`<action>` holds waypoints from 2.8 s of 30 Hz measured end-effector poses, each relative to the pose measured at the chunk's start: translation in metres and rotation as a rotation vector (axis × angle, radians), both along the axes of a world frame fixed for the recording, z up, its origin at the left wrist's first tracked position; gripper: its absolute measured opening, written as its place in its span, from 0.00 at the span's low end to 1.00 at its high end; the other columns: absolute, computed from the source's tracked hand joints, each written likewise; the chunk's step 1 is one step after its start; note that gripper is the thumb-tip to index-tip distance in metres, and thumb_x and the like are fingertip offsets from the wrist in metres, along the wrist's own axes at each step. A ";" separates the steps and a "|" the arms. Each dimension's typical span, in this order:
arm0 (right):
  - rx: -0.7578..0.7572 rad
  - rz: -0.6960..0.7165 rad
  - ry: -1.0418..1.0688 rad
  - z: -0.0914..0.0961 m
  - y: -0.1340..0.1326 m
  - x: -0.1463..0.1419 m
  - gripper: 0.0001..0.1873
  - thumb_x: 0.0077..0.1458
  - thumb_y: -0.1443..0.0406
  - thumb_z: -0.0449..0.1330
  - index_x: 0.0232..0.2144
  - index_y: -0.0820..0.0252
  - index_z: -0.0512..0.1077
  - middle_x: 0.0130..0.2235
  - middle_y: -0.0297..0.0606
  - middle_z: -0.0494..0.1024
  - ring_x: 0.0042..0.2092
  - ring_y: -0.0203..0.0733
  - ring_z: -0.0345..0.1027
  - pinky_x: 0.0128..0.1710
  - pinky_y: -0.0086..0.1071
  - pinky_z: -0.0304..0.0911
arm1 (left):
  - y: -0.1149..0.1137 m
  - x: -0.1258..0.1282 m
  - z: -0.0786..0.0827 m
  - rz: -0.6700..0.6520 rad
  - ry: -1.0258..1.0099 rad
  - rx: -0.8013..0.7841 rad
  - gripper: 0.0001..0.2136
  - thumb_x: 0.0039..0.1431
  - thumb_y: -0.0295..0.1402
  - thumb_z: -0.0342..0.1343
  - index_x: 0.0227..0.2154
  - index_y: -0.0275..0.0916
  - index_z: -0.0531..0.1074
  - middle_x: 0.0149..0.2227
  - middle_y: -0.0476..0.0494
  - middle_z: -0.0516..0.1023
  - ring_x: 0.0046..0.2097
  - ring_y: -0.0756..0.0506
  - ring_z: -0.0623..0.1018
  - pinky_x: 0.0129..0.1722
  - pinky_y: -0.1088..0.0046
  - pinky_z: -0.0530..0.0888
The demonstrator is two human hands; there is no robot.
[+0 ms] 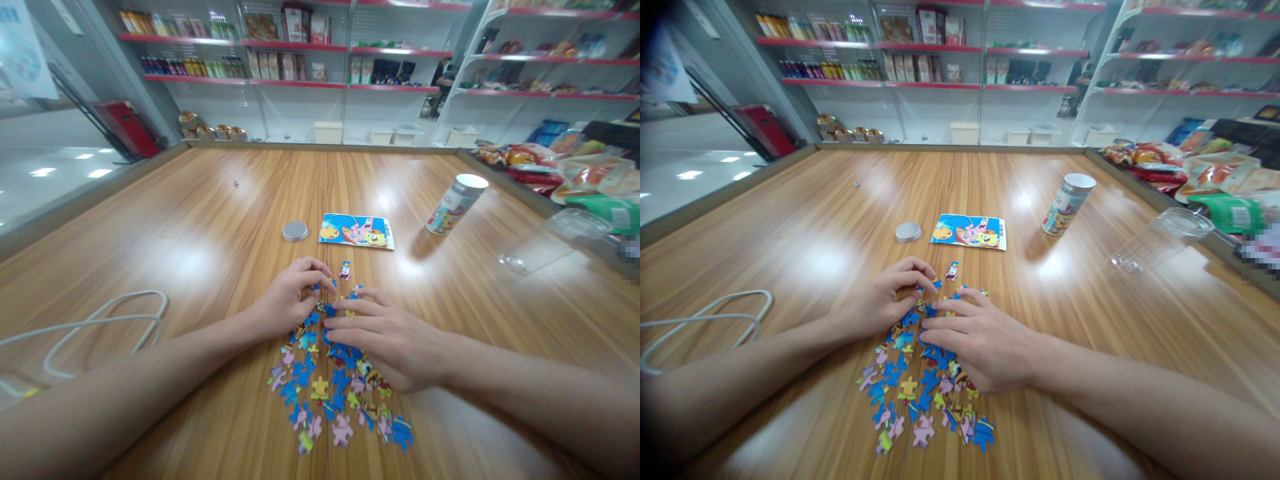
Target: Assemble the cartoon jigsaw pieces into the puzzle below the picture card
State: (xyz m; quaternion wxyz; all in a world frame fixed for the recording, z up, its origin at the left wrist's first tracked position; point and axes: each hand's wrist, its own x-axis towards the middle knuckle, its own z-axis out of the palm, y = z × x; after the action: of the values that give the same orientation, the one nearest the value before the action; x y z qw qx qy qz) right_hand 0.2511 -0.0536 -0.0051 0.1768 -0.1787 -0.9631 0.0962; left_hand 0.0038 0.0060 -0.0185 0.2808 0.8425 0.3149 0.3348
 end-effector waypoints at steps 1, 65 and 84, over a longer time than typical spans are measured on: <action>-0.009 0.010 0.002 0.000 0.000 0.000 0.28 0.57 0.71 0.54 0.60 0.63 0.66 0.61 0.45 0.73 0.67 0.47 0.57 0.64 0.52 0.51 | 0.000 0.000 0.000 -0.006 0.005 0.000 0.12 0.60 0.21 0.52 0.37 0.40 0.79 0.46 0.42 0.73 0.51 0.45 0.75 0.54 0.58 0.75; 0.012 -0.694 -0.296 -0.010 -0.014 -0.006 0.35 0.69 0.59 0.44 0.69 0.80 0.52 0.71 0.61 0.47 0.73 0.60 0.37 0.71 0.54 0.44 | -0.039 0.006 0.015 -0.124 0.670 0.320 0.24 0.70 0.42 0.47 0.67 0.47 0.59 0.74 0.38 0.42 0.74 0.26 0.43 0.66 0.33 0.57; -0.121 -0.547 -0.255 -0.003 -0.019 -0.006 0.42 0.66 0.57 0.50 0.71 0.79 0.42 0.73 0.58 0.36 0.74 0.56 0.28 0.72 0.53 0.42 | -0.036 0.003 0.014 -0.235 0.664 0.206 0.45 0.67 0.55 0.45 0.72 0.36 0.26 0.74 0.33 0.27 0.74 0.33 0.34 0.72 0.44 0.45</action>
State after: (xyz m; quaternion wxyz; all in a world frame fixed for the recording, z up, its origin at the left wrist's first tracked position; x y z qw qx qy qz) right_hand 0.2454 -0.0727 -0.0085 0.0628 -0.4523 -0.8861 0.0792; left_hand 0.0070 -0.0295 -0.0041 0.1137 0.9596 0.2544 0.0385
